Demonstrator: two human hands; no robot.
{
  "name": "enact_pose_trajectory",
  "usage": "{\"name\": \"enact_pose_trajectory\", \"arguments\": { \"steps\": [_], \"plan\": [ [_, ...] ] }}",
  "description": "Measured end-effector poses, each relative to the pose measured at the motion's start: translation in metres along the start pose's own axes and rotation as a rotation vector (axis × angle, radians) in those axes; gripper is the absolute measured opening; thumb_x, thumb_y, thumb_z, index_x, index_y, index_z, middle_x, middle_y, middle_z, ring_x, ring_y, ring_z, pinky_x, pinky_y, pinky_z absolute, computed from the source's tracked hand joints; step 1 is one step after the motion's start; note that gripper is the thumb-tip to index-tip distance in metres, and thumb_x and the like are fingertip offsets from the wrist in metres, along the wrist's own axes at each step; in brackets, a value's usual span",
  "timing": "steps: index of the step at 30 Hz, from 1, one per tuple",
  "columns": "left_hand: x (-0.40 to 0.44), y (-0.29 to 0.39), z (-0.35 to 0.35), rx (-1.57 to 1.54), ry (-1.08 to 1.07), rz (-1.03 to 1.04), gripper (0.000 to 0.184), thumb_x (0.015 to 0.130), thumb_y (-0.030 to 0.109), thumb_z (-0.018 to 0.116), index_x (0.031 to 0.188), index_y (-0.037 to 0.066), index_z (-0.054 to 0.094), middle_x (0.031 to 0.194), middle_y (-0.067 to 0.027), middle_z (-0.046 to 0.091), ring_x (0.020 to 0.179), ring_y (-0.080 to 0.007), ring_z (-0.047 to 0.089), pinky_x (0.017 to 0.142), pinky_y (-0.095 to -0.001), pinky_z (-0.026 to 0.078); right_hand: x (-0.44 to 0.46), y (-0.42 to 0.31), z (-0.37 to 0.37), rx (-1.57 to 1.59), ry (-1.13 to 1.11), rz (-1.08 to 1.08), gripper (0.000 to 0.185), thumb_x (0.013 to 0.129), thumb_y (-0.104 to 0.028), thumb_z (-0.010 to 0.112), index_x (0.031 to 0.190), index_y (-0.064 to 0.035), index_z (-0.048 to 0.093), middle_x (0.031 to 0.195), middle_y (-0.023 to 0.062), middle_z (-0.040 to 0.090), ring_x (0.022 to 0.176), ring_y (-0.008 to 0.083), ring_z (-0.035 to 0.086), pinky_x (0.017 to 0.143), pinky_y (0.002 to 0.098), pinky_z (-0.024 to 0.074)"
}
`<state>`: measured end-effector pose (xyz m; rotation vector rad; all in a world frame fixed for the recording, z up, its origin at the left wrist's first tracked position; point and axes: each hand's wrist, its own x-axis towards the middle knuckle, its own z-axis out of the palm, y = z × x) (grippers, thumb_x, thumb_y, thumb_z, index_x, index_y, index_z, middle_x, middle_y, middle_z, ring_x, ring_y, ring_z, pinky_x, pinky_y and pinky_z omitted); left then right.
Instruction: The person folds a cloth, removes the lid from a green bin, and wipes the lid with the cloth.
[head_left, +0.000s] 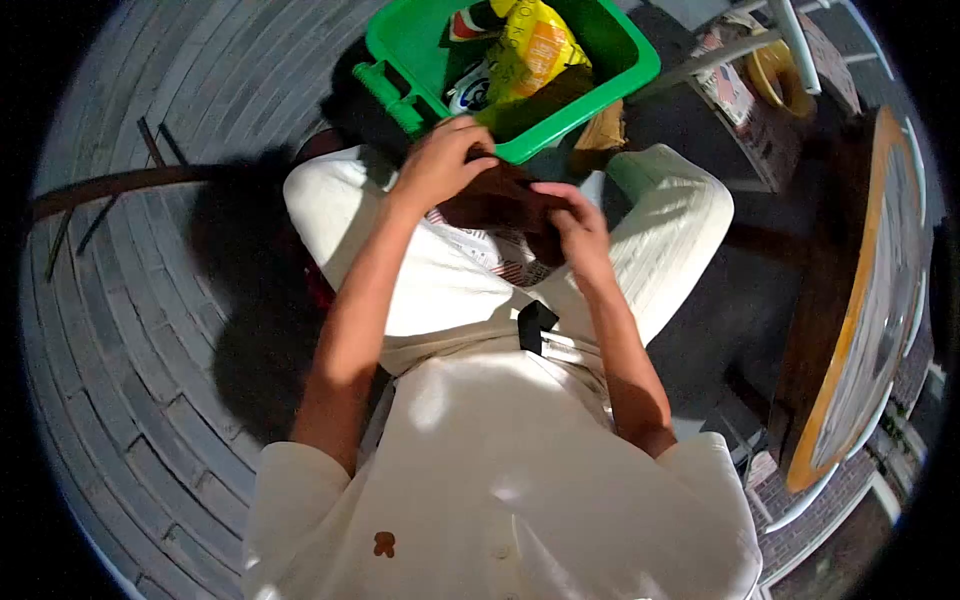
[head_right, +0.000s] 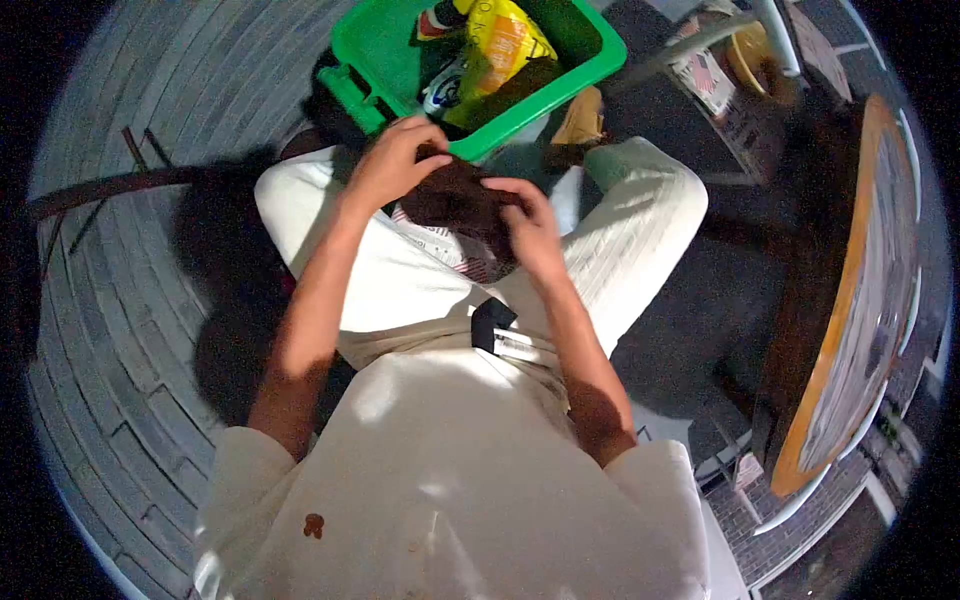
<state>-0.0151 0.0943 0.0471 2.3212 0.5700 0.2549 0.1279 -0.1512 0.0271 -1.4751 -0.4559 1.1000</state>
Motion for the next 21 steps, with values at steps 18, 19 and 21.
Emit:
{"name": "enact_pose_trajectory", "arguments": {
  "steps": [18,19,21],
  "plan": [
    [-0.046,-0.054,0.039,-0.636,0.634,-0.812,0.040,0.114,0.036,0.076,0.126,-0.002,0.080,0.106,-0.0049,0.079,0.099,-0.0160,0.070,0.091,-0.0334,0.056,-0.013,-0.058,-0.052,0.335,0.346,-0.176,0.035,0.107,0.004,0.055,0.135,-0.0035,0.074,0.128,0.0047,0.074,0.115,0.0156,0.069,0.106,0.0315,0.0542],
    [-0.044,-0.051,0.039,-0.658,0.632,-0.845,0.040,0.114,0.036,0.077,0.126,-0.002,0.080,0.103,-0.0037,0.078,0.096,-0.0147,0.069,0.090,-0.0329,0.055,-0.012,-0.055,-0.048,0.326,0.350,-0.159,0.035,0.107,0.004,0.055,0.136,-0.0031,0.074,0.127,0.0040,0.074,0.115,0.0152,0.069,0.106,0.0313,0.0539],
    [-0.034,-0.047,0.044,-0.703,0.605,-0.812,0.039,0.113,0.036,0.077,0.126,-0.001,0.080,0.104,-0.0035,0.077,0.096,-0.0144,0.068,0.089,-0.0327,0.055,-0.009,-0.049,-0.043,0.373,0.312,-0.146,0.032,0.111,0.000,0.055,0.138,-0.0014,0.072,0.128,0.0052,0.074,0.117,0.0158,0.070,0.106,0.0313,0.0550]
  ]
}}
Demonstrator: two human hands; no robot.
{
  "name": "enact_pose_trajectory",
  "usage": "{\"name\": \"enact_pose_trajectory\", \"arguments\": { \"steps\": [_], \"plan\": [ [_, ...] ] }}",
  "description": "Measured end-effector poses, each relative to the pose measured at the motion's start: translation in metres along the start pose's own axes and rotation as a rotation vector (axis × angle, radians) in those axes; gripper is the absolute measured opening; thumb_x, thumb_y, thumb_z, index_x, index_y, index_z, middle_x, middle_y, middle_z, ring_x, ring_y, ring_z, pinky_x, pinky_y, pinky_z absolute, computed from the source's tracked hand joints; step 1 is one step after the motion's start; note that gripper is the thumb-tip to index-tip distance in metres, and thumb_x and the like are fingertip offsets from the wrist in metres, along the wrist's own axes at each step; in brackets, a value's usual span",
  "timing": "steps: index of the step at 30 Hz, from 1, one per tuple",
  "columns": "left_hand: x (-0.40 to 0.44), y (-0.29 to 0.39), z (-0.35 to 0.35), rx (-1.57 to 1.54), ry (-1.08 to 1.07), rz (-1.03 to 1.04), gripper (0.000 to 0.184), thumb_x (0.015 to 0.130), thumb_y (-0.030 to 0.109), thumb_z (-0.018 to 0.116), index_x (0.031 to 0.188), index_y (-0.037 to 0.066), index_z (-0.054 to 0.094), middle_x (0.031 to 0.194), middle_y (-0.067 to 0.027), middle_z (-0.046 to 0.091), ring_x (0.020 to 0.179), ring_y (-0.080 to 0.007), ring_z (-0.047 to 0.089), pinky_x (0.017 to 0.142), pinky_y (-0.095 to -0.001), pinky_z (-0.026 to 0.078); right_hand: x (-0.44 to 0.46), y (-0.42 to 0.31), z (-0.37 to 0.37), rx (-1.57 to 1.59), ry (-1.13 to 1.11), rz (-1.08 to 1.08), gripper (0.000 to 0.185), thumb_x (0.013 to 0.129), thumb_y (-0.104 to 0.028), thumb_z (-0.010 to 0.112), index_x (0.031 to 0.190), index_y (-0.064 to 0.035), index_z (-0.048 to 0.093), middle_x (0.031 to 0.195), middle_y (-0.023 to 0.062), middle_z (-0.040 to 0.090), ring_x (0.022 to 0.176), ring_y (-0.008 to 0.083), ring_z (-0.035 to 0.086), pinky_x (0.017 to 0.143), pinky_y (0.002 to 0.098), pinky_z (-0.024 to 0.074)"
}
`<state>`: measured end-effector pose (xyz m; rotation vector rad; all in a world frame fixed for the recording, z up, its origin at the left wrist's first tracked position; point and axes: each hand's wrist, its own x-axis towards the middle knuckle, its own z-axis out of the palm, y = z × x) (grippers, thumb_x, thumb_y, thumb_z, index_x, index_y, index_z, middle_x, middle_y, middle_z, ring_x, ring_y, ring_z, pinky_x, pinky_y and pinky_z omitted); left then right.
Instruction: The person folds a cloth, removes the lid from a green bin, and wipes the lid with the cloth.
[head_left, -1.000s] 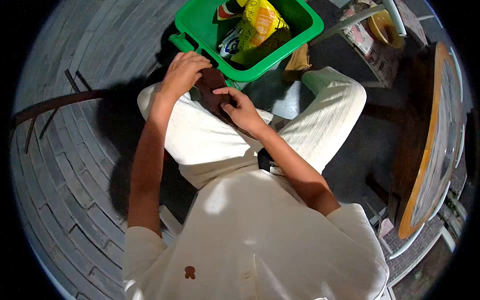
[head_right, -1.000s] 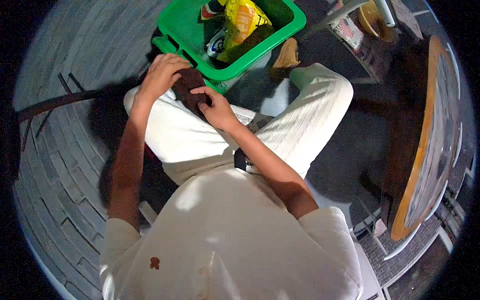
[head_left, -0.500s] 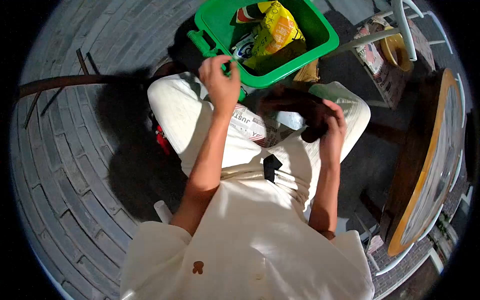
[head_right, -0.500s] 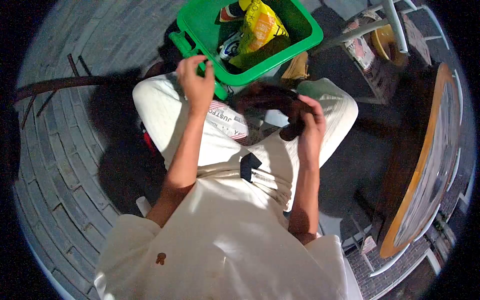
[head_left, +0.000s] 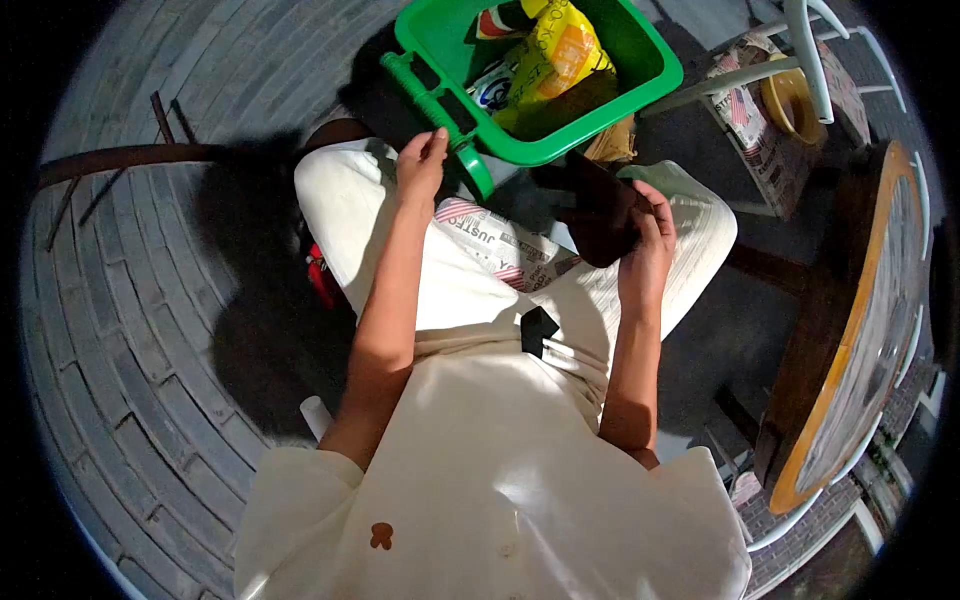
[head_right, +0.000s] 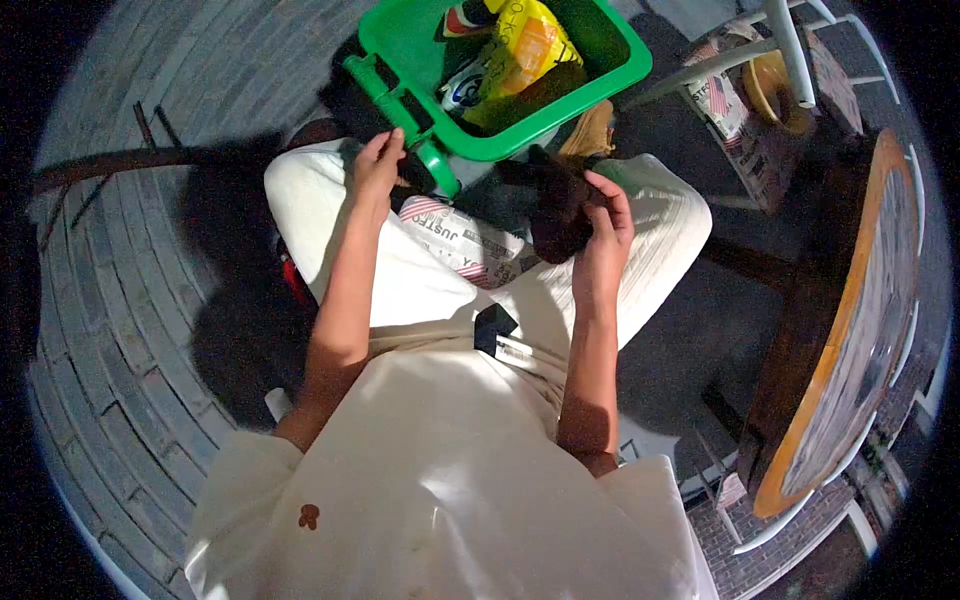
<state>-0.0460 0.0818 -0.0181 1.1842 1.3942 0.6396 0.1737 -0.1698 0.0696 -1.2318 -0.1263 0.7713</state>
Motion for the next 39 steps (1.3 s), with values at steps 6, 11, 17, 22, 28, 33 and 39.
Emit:
{"name": "enact_pose_trajectory", "arguments": {
  "steps": [6,11,17,22,28,33,39],
  "plan": [
    [0.020,0.004,0.068,-0.095,-0.213,-0.020,0.044,0.113,0.049,0.074,0.128,0.007,0.074,0.114,0.0021,0.073,0.103,-0.0110,0.066,0.092,-0.0327,0.049,-0.008,-0.001,0.012,-0.035,-0.026,0.007,0.036,0.106,0.008,0.053,0.134,-0.0021,0.074,0.132,0.0045,0.074,0.121,0.0152,0.068,0.111,0.0315,0.0518],
    [0.003,0.015,0.101,-0.239,-0.226,-0.069,0.049,0.110,0.049,0.080,0.124,0.002,0.073,0.111,-0.0026,0.075,0.100,-0.0171,0.069,0.095,-0.0378,0.054,-0.030,-0.012,-0.001,-0.184,-0.023,-0.014,0.034,0.108,0.005,0.056,0.137,-0.0037,0.073,0.126,0.0031,0.074,0.118,0.0133,0.067,0.108,0.0295,0.0498],
    [0.018,0.030,0.137,-0.148,-0.212,0.046,0.047,0.102,0.043,0.091,0.115,0.000,0.076,0.105,-0.0030,0.075,0.096,-0.0158,0.066,0.087,-0.0374,0.053,-0.049,-0.008,-0.011,-0.213,0.054,0.022,0.040,0.111,0.000,0.060,0.150,-0.0058,0.067,0.133,0.0056,0.073,0.118,0.0139,0.068,0.110,0.0309,0.0507],
    [0.034,0.046,0.197,-0.024,-0.296,0.007,0.049,0.100,0.046,0.091,0.113,0.002,0.077,0.106,-0.0062,0.078,0.102,-0.0183,0.071,0.091,-0.0394,0.057,-0.053,-0.016,-0.021,-0.179,0.109,0.024,0.050,0.113,-0.005,0.062,0.162,-0.0082,0.060,0.139,0.0085,0.071,0.121,0.0155,0.068,0.112,0.0325,0.0510],
    [0.078,0.030,0.135,0.198,-0.492,0.244,0.045,0.100,0.041,0.090,0.114,-0.001,0.084,0.097,-0.0089,0.083,0.085,-0.0183,0.076,0.078,-0.0369,0.061,-0.047,-0.020,-0.027,-0.103,0.120,0.091,0.052,0.114,-0.011,0.063,0.165,-0.0051,0.057,0.143,0.0114,0.071,0.124,0.0178,0.071,0.111,0.0354,0.0546],
    [0.214,-0.012,0.068,0.294,-0.042,0.519,0.051,0.096,0.021,0.089,0.133,-0.002,0.064,0.123,-0.0198,0.076,0.114,-0.0326,0.075,0.099,-0.0451,0.059,-0.040,-0.002,-0.038,0.038,0.170,0.382,0.048,0.116,-0.019,0.061,0.159,0.0022,0.059,0.142,0.0136,0.073,0.127,0.0225,0.072,0.110,0.0365,0.0574],
    [0.166,0.022,0.076,0.232,-0.218,0.371,0.055,0.098,0.023,0.086,0.138,-0.003,0.058,0.122,-0.0190,0.073,0.108,-0.0281,0.071,0.097,-0.0449,0.056,-0.027,0.025,-0.038,0.356,0.118,0.633,0.041,0.116,-0.030,0.066,0.146,-0.0025,0.069,0.128,0.0095,0.079,0.113,0.0230,0.073,0.094,0.0406,0.0577]
  ]
}}
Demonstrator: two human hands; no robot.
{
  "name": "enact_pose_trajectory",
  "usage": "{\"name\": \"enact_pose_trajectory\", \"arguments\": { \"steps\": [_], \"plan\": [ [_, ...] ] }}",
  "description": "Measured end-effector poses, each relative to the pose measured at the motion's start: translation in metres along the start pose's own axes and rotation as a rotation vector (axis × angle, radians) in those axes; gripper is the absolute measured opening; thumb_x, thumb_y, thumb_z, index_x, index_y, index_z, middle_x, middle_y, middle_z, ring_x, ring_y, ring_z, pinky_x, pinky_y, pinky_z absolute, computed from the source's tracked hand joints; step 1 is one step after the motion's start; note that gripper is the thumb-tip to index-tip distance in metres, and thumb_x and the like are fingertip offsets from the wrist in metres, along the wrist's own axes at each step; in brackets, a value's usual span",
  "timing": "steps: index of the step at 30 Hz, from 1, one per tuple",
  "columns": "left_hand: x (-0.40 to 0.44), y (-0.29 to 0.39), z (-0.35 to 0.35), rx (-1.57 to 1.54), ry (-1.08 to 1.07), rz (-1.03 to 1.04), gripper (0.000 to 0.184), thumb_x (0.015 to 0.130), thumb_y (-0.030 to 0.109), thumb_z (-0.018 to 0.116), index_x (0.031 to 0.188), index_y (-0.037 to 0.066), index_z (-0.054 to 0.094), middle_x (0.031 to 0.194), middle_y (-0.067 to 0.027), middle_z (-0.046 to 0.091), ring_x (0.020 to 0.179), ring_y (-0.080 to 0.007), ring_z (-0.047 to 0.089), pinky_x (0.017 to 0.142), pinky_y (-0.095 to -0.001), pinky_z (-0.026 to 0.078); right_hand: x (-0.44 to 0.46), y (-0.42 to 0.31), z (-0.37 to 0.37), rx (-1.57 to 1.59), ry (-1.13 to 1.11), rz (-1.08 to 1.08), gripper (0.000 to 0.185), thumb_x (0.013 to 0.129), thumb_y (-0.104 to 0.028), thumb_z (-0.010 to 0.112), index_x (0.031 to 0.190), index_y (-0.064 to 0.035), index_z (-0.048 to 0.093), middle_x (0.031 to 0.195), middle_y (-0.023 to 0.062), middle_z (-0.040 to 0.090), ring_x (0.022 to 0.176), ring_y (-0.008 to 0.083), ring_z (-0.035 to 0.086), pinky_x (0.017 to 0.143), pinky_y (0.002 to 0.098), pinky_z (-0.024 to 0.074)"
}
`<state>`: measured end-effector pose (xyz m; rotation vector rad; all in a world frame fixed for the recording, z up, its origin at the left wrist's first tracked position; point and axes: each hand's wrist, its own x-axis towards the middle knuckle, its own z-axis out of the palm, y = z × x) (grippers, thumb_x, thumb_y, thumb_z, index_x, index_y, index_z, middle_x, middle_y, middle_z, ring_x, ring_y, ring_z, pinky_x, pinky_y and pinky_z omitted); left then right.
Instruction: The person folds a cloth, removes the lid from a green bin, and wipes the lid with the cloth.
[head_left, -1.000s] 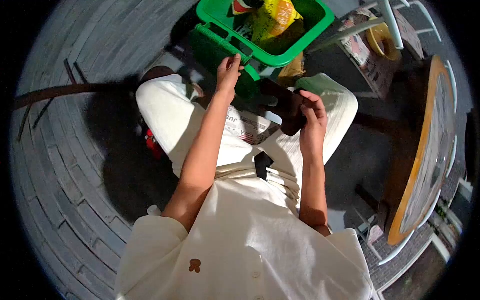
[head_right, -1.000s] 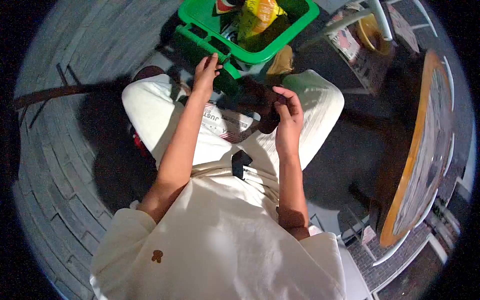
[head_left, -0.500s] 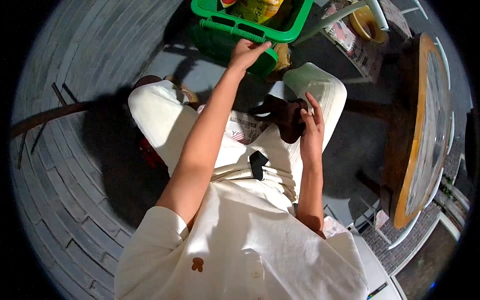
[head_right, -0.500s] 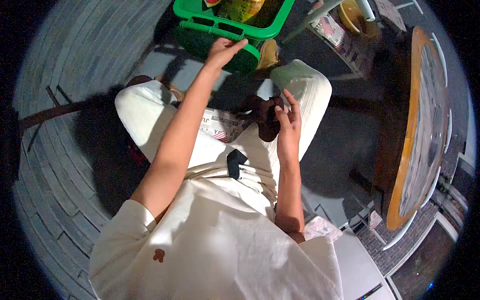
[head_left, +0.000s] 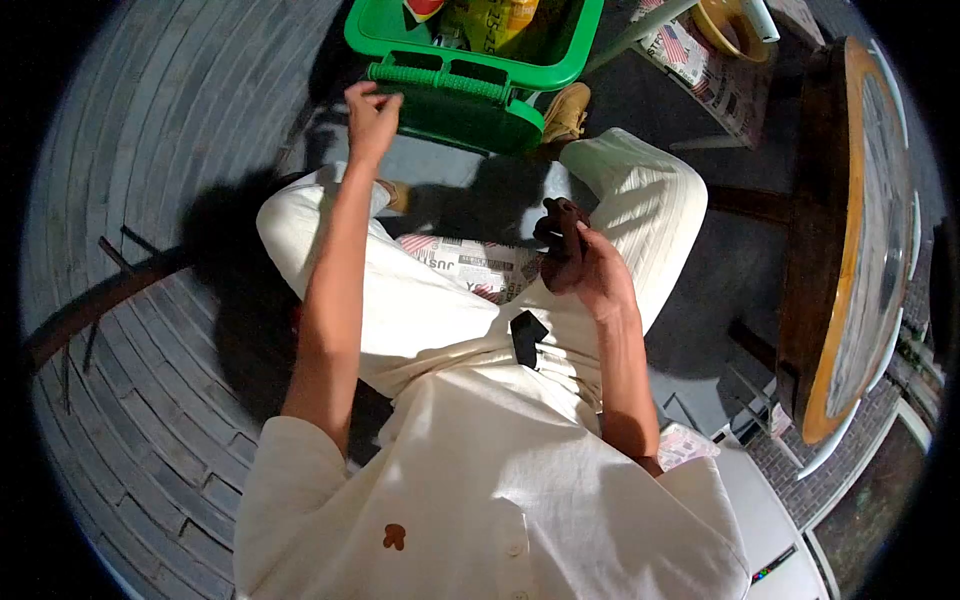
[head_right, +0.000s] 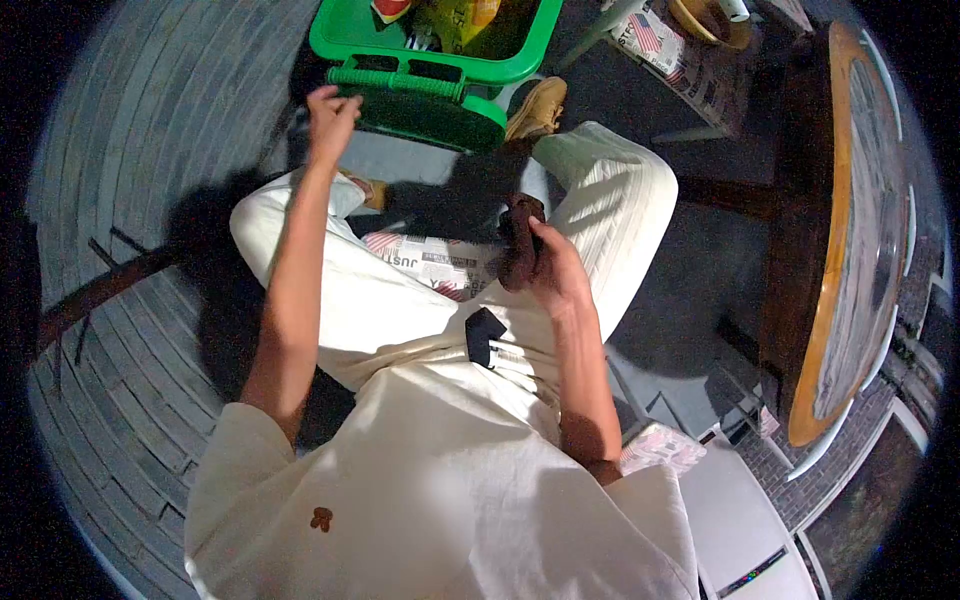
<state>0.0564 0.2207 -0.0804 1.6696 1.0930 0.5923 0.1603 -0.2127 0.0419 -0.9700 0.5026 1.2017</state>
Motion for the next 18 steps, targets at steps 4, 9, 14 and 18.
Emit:
{"name": "enact_pose_trajectory", "arguments": {
  "steps": [4,9,14,18],
  "plan": [
    [-0.058,0.002,0.025,-0.067,-0.091,-0.271,0.055,0.103,0.028,0.082,0.143,-0.001,0.057,0.125,-0.0161,0.073,0.108,-0.0246,0.071,0.097,-0.0410,0.056,0.023,-0.003,-0.004,0.115,0.050,0.023,0.035,0.117,-0.025,0.064,0.144,-0.0034,0.070,0.129,0.0093,0.080,0.117,0.0227,0.074,0.100,0.0427,0.0605],
    [-0.093,0.073,0.064,-0.194,-0.709,-0.286,0.037,0.111,0.031,0.077,0.138,0.006,0.071,0.132,-0.0073,0.074,0.118,-0.0177,0.074,0.101,-0.0358,0.058,0.019,-0.020,0.042,0.105,-0.061,-0.156,0.029,0.118,-0.015,0.060,0.146,-0.0082,0.066,0.134,0.0074,0.076,0.124,0.0212,0.074,0.109,0.0401,0.0620],
    [-0.096,0.059,0.146,-0.246,-0.396,-0.214,0.044,0.105,0.038,0.085,0.132,0.005,0.075,0.116,-0.0032,0.079,0.110,-0.0170,0.076,0.096,-0.0328,0.058,0.033,-0.034,0.049,-0.196,-0.059,-0.443,0.031,0.116,-0.008,0.056,0.147,-0.0093,0.061,0.138,0.0096,0.071,0.124,0.0210,0.072,0.109,0.0396,0.0616],
    [-0.101,0.058,0.194,-0.317,-0.211,-0.174,0.050,0.090,0.037,0.099,0.113,0.000,0.075,0.104,-0.0101,0.082,0.089,-0.0217,0.075,0.083,-0.0425,0.058,0.021,-0.040,0.060,-0.177,-0.085,-0.496,0.027,0.115,-0.005,0.057,0.141,-0.0086,0.063,0.131,0.0068,0.073,0.114,0.0158,0.072,0.099,0.0330,0.0608]
  ]
}}
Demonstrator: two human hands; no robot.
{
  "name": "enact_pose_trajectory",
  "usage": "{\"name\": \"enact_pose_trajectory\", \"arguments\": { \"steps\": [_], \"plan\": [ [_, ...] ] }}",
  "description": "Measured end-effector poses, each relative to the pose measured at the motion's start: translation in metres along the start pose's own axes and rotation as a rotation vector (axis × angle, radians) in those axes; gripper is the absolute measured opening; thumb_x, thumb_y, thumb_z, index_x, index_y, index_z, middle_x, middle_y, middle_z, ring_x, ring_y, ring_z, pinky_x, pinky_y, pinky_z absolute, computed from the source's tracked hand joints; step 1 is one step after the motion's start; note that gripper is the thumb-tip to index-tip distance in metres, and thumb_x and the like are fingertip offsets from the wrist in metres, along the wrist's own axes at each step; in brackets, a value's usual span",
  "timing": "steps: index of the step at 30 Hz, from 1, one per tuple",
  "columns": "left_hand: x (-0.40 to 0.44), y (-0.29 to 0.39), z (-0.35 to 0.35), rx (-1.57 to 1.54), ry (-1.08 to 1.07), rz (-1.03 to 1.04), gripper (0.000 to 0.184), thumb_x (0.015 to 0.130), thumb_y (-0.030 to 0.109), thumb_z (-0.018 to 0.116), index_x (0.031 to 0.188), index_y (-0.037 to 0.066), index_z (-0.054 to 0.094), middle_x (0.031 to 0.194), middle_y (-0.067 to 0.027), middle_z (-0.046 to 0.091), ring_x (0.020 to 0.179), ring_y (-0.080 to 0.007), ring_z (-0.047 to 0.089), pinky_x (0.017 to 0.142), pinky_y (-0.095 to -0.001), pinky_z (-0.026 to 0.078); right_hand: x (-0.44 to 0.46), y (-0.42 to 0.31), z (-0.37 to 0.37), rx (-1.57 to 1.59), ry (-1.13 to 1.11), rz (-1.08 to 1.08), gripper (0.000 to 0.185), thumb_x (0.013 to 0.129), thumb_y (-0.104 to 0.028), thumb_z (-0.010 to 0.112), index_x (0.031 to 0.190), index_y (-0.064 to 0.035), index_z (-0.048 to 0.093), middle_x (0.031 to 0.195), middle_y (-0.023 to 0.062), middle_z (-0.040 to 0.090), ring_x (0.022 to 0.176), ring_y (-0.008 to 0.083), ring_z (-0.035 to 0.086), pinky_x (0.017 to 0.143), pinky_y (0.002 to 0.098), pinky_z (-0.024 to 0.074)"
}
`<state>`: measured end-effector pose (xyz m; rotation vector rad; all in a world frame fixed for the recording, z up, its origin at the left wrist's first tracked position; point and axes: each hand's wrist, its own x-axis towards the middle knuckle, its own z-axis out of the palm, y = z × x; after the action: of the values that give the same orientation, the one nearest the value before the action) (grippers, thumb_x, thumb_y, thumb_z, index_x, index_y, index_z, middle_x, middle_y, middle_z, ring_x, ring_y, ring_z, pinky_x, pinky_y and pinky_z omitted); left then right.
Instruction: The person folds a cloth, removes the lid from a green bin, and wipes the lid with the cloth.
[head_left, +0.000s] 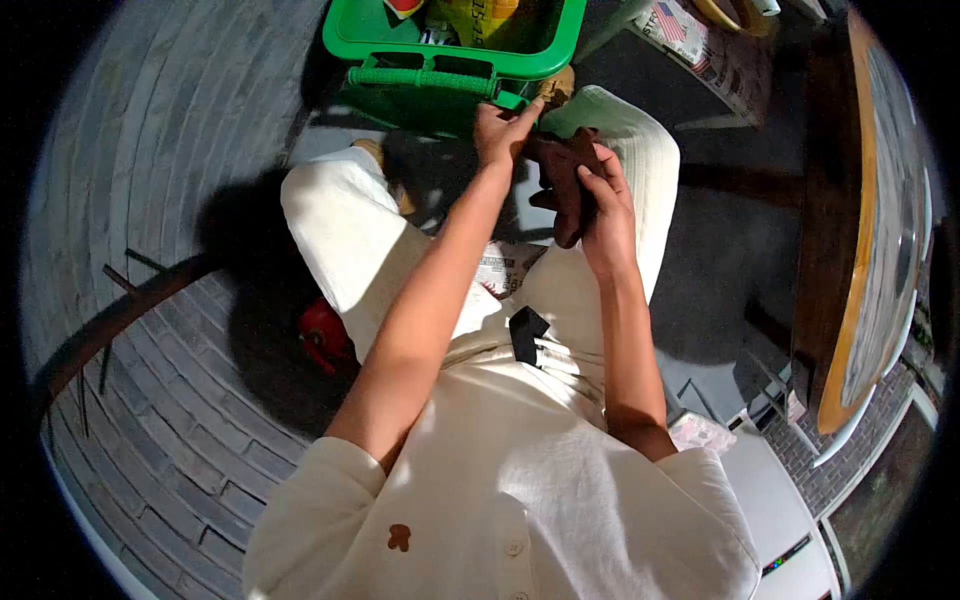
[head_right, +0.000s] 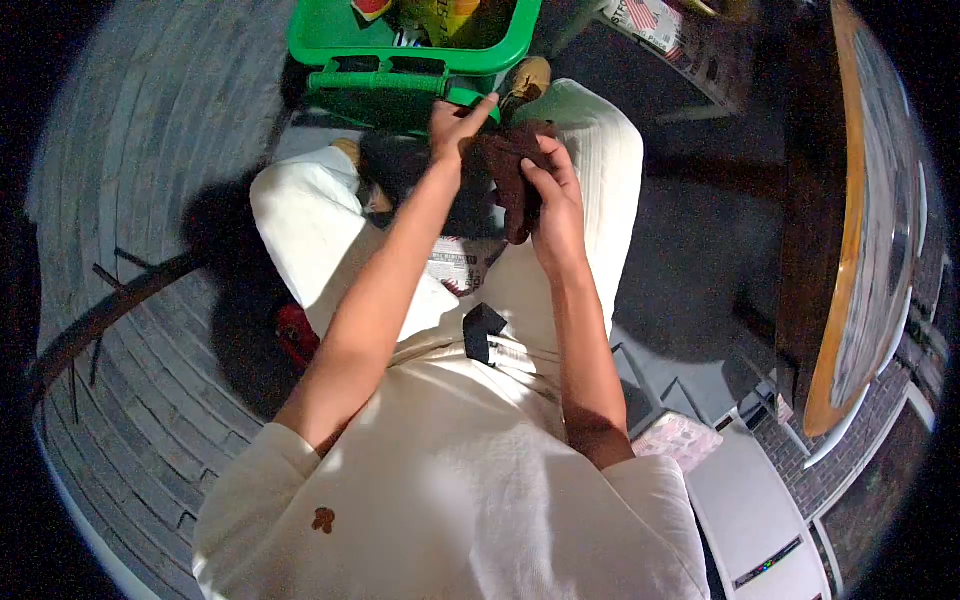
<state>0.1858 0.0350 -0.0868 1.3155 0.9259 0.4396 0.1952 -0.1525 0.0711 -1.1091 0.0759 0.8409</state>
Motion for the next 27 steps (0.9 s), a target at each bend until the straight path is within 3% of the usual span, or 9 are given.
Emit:
{"name": "enact_pose_trajectory", "arguments": {
  "steps": [6,9,12,16,19,20,21,24,27],
  "plan": [
    [-0.017,-0.039,0.007,-0.043,0.075,0.065,0.062,0.087,0.039,0.102,0.125,0.002,0.069,0.120,-0.0133,0.078,0.110,-0.0260,0.074,0.098,-0.0473,0.058,-0.011,0.001,-0.010,-0.007,0.047,0.003,0.030,0.114,-0.004,0.057,0.144,-0.0061,0.062,0.132,0.0088,0.072,0.116,0.0165,0.072,0.100,0.0333,0.0610],
    [-0.043,-0.042,-0.056,0.118,-0.151,-0.205,0.055,0.106,0.030,0.083,0.150,0.002,0.063,0.127,-0.0107,0.077,0.122,-0.0213,0.074,0.103,-0.0345,0.057,0.002,0.014,-0.024,-0.156,0.176,-0.053,0.037,0.114,-0.004,0.058,0.151,-0.0038,0.060,0.140,0.0110,0.071,0.124,0.0192,0.071,0.106,0.0344,0.0585],
    [-0.060,-0.050,-0.129,0.006,-0.120,-0.288,0.036,0.118,0.023,0.061,0.146,0.003,0.067,0.136,-0.0159,0.078,0.122,-0.0231,0.077,0.103,-0.0343,0.059,0.048,0.026,-0.040,-0.391,0.293,-0.203,0.055,0.110,-0.003,0.067,0.163,-0.0011,0.053,0.151,0.0158,0.067,0.135,0.0252,0.066,0.118,0.0369,0.0497],
    [-0.065,-0.051,-0.183,-0.169,0.104,-0.317,0.037,0.117,0.004,0.049,0.152,-0.001,0.061,0.145,-0.0232,0.072,0.127,-0.0308,0.076,0.110,-0.0387,0.061,0.132,0.060,-0.061,-0.673,0.138,-0.112,0.080,0.097,-0.009,0.089,0.165,0.0000,0.049,0.155,0.0176,0.065,0.138,0.0257,0.064,0.117,0.0383,0.0513],
    [-0.071,-0.038,-0.194,-0.352,0.237,-0.333,0.048,0.112,-0.011,0.047,0.158,-0.002,0.055,0.157,-0.0283,0.061,0.137,-0.0385,0.071,0.125,-0.0464,0.057,0.172,0.104,-0.072,-0.916,-0.056,-0.169,0.082,0.096,-0.006,0.088,0.167,-0.0016,0.047,0.156,0.0168,0.065,0.138,0.0271,0.064,0.117,0.0405,0.0524],
    [-0.071,-0.045,-0.198,-0.373,0.252,-0.315,0.048,0.111,-0.013,0.047,0.157,-0.002,0.054,0.157,-0.0270,0.061,0.141,-0.0384,0.068,0.127,-0.0477,0.055,0.204,0.138,-0.101,-0.996,-0.109,-0.286,0.084,0.092,-0.018,0.089,0.164,0.0007,0.049,0.152,0.0276,0.070,0.141,0.0408,0.068,0.118,0.0462,0.0524],
    [-0.073,-0.049,-0.202,-0.392,0.266,-0.297,0.049,0.110,-0.015,0.047,0.157,-0.003,0.054,0.158,-0.0257,0.061,0.145,-0.0384,0.065,0.130,-0.0491,0.053,0.205,0.135,-0.100,-1.001,-0.121,-0.286,0.084,0.092,-0.018,0.089,0.164,0.0007,0.049,0.152,0.0276,0.070,0.141,0.0408,0.068,0.118,0.0462,0.0524],
    [-0.084,-0.064,-0.220,-0.439,0.373,-0.273,0.045,0.109,-0.015,0.051,0.153,-0.003,0.056,0.152,-0.0202,0.064,0.138,-0.0335,0.067,0.124,-0.0437,0.056,0.192,0.117,-0.081,-1.281,-0.141,-0.290,0.070,0.097,-0.022,0.083,0.159,-0.0046,0.057,0.142,0.0347,0.071,0.135,0.0534,0.068,0.109,0.0554,0.0573],
    [-0.091,-0.100,-0.253,-0.557,0.449,-0.182,0.041,0.109,-0.013,0.056,0.148,0.000,0.060,0.145,-0.0152,0.067,0.119,-0.0261,0.070,0.114,-0.0344,0.055,0.179,0.109,-0.085,-1.283,-0.318,-0.271,0.060,0.103,-0.023,0.083,0.155,-0.0009,0.061,0.140,0.0309,0.075,0.130,0.0483,0.073,0.109,0.0510,0.0568]
  ]
}}
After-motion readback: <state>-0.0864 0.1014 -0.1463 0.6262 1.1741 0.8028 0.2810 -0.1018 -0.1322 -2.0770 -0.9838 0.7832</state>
